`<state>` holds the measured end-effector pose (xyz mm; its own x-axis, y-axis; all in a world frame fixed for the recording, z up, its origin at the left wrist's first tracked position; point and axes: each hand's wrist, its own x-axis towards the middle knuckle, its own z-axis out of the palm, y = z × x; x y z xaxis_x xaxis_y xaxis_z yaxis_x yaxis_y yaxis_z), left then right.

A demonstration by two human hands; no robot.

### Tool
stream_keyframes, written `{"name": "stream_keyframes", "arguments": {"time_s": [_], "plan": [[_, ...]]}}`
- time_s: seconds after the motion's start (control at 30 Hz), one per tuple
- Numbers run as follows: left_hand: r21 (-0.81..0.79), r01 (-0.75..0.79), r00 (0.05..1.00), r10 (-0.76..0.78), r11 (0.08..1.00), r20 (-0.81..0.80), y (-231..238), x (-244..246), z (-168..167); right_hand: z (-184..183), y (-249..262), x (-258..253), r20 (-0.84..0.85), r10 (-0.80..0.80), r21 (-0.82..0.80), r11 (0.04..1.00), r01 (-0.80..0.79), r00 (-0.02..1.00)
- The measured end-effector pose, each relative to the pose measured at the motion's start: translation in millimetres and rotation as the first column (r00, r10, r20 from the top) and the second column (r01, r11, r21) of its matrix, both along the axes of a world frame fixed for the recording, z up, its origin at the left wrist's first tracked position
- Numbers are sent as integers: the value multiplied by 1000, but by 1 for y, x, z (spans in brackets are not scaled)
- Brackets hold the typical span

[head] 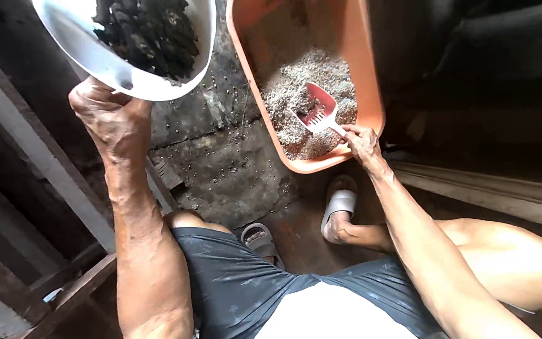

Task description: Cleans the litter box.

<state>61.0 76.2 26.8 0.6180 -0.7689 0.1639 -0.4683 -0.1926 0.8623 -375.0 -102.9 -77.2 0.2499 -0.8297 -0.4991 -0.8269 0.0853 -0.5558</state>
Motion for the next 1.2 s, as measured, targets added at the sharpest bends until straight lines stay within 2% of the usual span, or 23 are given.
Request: {"name": "stream_keyframes", "arguments": {"time_s": [0.4,1.2], "plan": [[-31,52,999,-53,998,-14,-6,-5,-2,18,13,-4,-14,-30,-32,999,29,999],[115,78,996,-83,990,44,2,-2,-9,27,30,-1,34,-78,-31,996,79,996]]}}
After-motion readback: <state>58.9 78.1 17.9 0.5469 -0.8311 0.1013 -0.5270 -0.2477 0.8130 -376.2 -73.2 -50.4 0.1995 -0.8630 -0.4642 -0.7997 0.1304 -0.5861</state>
